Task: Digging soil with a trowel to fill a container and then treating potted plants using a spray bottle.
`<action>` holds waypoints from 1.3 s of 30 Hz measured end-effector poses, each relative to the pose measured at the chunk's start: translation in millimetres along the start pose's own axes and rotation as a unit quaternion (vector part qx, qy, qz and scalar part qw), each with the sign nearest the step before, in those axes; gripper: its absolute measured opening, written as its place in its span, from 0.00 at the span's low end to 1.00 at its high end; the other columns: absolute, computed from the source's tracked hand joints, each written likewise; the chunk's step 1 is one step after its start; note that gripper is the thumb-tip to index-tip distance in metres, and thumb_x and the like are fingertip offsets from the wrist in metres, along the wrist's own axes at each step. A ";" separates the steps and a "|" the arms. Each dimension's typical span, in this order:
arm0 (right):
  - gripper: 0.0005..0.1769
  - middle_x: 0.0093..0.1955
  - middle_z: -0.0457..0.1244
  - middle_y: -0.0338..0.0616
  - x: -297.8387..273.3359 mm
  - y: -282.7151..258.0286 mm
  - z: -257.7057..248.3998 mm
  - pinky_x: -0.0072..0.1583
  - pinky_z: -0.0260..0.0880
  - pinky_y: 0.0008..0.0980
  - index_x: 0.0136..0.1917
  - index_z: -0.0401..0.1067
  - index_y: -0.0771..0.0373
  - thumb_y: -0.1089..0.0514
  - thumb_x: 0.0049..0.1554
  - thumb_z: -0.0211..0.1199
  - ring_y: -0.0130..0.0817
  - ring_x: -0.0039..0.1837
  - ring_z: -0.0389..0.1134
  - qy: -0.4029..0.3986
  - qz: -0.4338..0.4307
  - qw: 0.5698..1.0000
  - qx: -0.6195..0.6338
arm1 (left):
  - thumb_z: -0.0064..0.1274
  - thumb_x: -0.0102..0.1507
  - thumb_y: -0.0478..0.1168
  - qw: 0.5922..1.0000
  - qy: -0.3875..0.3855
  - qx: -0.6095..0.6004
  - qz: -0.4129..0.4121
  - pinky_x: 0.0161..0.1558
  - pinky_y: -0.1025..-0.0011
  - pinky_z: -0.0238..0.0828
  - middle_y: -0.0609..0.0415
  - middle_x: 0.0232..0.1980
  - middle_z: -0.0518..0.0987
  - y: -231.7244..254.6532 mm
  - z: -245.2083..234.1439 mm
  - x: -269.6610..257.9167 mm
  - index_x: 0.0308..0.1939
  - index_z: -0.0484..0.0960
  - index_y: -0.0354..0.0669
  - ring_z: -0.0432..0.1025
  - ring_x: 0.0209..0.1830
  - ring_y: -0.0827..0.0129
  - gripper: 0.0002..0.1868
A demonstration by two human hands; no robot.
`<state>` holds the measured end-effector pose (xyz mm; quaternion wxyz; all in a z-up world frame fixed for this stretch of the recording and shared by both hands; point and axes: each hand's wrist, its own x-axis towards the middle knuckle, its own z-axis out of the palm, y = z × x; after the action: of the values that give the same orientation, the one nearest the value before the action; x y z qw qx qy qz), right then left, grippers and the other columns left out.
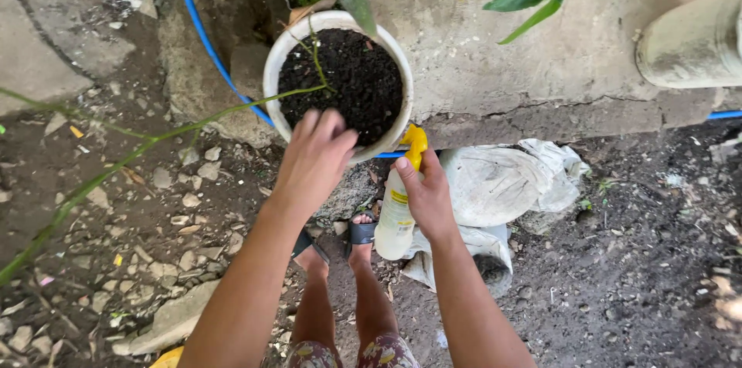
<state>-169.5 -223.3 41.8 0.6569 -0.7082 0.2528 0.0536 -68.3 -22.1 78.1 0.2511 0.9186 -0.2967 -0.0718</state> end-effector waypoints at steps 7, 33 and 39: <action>0.22 0.47 0.67 0.39 18.9 -22.8 33.0 0.51 0.72 0.28 0.63 0.67 0.63 0.49 0.61 0.62 0.25 0.48 0.68 -0.093 0.037 0.995 0.007 | 0.58 0.60 0.40 0.936 -0.155 0.191 -0.251 0.54 0.52 0.73 0.45 0.54 0.76 -33.2 -2.7 -106.8 0.54 0.82 0.47 0.72 0.55 0.54 0.17; 0.17 0.45 0.65 0.39 33.1 -36.7 76.3 0.45 0.72 0.30 0.52 0.66 0.62 0.45 0.66 0.55 0.27 0.44 0.68 -0.056 0.045 0.997 0.039 | 0.60 0.62 0.44 0.771 -0.023 -0.546 -0.327 0.49 0.64 0.78 0.47 0.60 0.75 27.6 54.1 -86.6 0.68 0.60 0.43 0.76 0.53 0.65 0.34; 0.17 0.49 0.64 0.36 36.5 -51.1 99.3 0.53 0.69 0.27 0.61 0.66 0.60 0.51 0.63 0.60 0.24 0.51 0.65 -0.098 0.001 0.993 0.059 | 0.65 0.59 0.40 0.728 0.008 -0.633 -0.263 0.47 0.66 0.78 0.51 0.51 0.82 5.4 57.5 -87.1 0.64 0.68 0.40 0.79 0.47 0.67 0.32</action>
<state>-90.6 -138.2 60.1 0.7191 -0.6593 0.1908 0.1089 -158.0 0.7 29.7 0.7478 0.5884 0.0728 -0.2988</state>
